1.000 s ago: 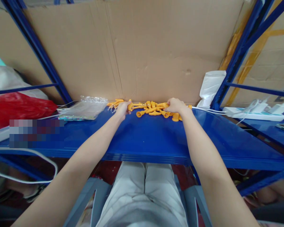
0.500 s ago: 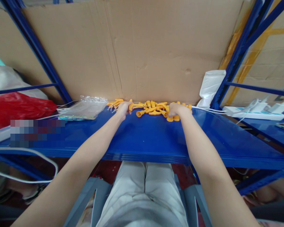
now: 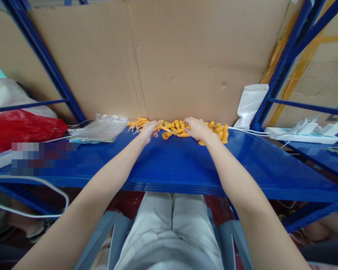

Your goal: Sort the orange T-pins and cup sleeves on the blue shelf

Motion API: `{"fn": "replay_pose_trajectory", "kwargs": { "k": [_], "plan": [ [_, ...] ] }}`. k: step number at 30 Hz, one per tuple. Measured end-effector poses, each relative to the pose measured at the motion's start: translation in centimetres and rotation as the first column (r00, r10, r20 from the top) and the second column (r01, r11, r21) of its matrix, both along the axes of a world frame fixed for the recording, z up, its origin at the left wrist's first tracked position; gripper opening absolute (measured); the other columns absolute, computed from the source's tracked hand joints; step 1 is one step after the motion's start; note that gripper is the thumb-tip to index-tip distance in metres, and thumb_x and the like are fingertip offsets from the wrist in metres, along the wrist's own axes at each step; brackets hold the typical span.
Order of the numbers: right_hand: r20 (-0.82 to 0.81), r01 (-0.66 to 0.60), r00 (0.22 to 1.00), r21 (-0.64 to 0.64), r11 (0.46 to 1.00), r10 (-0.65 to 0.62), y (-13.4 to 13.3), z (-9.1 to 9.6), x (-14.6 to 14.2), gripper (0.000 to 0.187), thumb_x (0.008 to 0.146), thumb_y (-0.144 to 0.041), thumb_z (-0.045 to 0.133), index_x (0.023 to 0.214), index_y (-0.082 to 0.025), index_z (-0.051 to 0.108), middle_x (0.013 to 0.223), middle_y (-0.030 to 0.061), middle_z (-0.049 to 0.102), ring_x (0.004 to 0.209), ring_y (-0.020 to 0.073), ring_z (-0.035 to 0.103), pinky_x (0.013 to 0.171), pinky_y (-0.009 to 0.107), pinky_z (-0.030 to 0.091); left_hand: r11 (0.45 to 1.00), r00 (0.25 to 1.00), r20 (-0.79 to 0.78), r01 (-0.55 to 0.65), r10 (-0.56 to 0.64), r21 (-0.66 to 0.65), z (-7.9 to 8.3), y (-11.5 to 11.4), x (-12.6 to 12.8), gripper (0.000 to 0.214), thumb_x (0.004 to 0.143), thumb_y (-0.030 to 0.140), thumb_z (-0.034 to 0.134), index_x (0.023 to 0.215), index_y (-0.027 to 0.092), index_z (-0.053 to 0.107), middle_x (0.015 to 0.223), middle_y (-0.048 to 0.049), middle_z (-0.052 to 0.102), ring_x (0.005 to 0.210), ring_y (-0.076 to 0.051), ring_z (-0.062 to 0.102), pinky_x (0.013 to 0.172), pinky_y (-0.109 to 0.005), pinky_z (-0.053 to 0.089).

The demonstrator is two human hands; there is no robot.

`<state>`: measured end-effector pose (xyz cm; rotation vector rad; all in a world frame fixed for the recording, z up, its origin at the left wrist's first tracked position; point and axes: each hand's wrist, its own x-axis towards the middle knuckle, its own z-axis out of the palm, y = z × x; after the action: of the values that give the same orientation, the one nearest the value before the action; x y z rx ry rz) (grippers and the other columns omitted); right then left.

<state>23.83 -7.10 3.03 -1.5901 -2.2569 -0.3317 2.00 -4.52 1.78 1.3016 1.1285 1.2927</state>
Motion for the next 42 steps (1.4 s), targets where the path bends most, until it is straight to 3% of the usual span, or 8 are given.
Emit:
{"fn": "replay_pose_trajectory", "kwargs": {
  "k": [6, 14, 18, 24, 28, 31, 37, 42],
  "plan": [
    [-0.059, -0.282, 0.958, -0.016, 0.959, 0.28, -1.1, -1.5, -3.6, 0.056, 0.094, -0.023, 0.051, 0.15, -0.022, 0.049, 0.137, 0.0095, 0.066, 0.119, 0.0245, 0.065, 0.102, 0.043, 0.049, 0.997, 0.998, 0.012, 0.067, -0.068, 0.025, -0.3, 0.3, 0.1, 0.032, 0.096, 0.021, 0.06, 0.064, 0.015, 0.057, 0.046, 0.0046, 0.049, 0.033, -0.004, 0.037, 0.039, -0.017, 0.029],
    [-0.054, -0.322, 0.946, -0.072, 0.944, 0.319, -1.7, -1.6, -4.2, 0.067, 0.093, -0.016, 0.046, 0.158, -0.03, 0.038, 0.139, 0.0061, 0.066, 0.114, 0.0264, 0.068, 0.103, 0.047, 0.049, 1.0, 1.0, 0.011, 0.02, -0.02, -0.004, 0.1, -0.3, 0.5, 0.03, 0.092, 0.023, 0.067, 0.065, 0.015, 0.057, 0.048, 0.0048, 0.052, 0.033, -0.003, 0.038, 0.04, -0.017, 0.031],
    [-0.033, -0.345, 0.939, -0.073, 0.936, 0.343, -1.8, -1.4, -4.4, 0.064, 0.093, -0.016, 0.045, 0.155, -0.033, 0.042, 0.144, 0.0046, 0.062, 0.125, 0.0274, 0.062, 0.112, 0.055, 0.04, 0.999, 0.999, 0.034, 0.037, -0.036, -0.018, 0.2, -0.4, 0.6, 0.024, 0.092, 0.027, 0.068, 0.072, 0.015, 0.061, 0.053, 0.0035, 0.058, 0.034, -0.003, 0.038, 0.041, -0.016, 0.032],
    [-0.04, -0.301, 0.953, -0.026, 0.953, 0.3, -1.6, -1.5, -4.3, 0.061, 0.092, -0.018, 0.047, 0.153, -0.027, 0.046, 0.149, 0.0083, 0.057, 0.135, 0.0284, 0.055, 0.121, 0.065, 0.02, 0.994, 0.991, 0.107, 0.085, -0.077, -0.063, 0.6, -0.8, 0.6, 0.013, 0.097, 0.022, 0.06, 0.086, 0.016, 0.058, 0.067, -0.0011, 0.07, 0.036, -0.004, 0.047, 0.045, -0.017, 0.038],
    [-0.035, -0.206, 0.978, 0.005, 0.979, 0.206, -1.1, -1.8, -3.7, 0.059, 0.093, -0.02, 0.047, 0.152, -0.024, 0.046, 0.147, 0.011, 0.058, 0.137, 0.0288, 0.053, 0.12, 0.067, 0.019, 0.99, 0.993, 0.051, 0.112, -0.108, -0.079, 0.6, -0.9, 0.6, 0.012, 0.094, 0.026, 0.065, 0.094, 0.016, 0.06, 0.074, -0.0032, 0.073, 0.038, -0.006, 0.05, 0.045, -0.018, 0.04],
    [-0.028, -0.148, 0.988, 0.04, 0.988, 0.149, -0.7, -2.0, -3.2, 0.059, 0.093, -0.021, 0.047, 0.151, -0.024, 0.045, 0.149, 0.0109, 0.056, 0.139, 0.0287, 0.051, 0.12, 0.067, 0.021, 0.974, 0.975, -0.06, 0.21, -0.215, -0.089, 0.3, -1.0, 0.5, 0.015, 0.092, 0.028, 0.068, 0.089, 0.014, 0.064, 0.074, -0.0053, 0.074, 0.041, -0.007, 0.053, 0.044, -0.019, 0.04],
    [-0.046, -0.02, 0.999, 0.021, 1.0, 0.021, -0.4, -1.9, -3.1, 0.057, 0.094, -0.023, 0.045, 0.15, -0.019, 0.046, 0.15, 0.0143, 0.055, 0.136, 0.0308, 0.054, 0.12, 0.065, 0.021, 0.863, 0.824, -0.257, 0.488, -0.505, -0.131, -0.4, -1.2, 0.7, 0.018, 0.083, 0.032, 0.077, 0.079, 0.015, 0.071, 0.074, -0.0072, 0.076, 0.045, -0.006, 0.054, 0.045, -0.018, 0.04],
    [-0.027, 0.016, 1.0, -0.007, 1.0, -0.017, -0.6, -1.8, -3.3, 0.053, 0.095, -0.021, 0.046, 0.147, -0.019, 0.051, 0.145, 0.0151, 0.059, 0.133, 0.0311, 0.057, 0.119, 0.064, 0.025, 0.833, 0.799, -0.239, 0.541, -0.552, -0.115, -0.9, -1.0, 0.8, 0.016, 0.08, 0.03, 0.079, 0.079, 0.016, 0.072, 0.074, -0.0055, 0.075, 0.045, -0.006, 0.055, 0.046, -0.018, 0.042]
  ]
}}
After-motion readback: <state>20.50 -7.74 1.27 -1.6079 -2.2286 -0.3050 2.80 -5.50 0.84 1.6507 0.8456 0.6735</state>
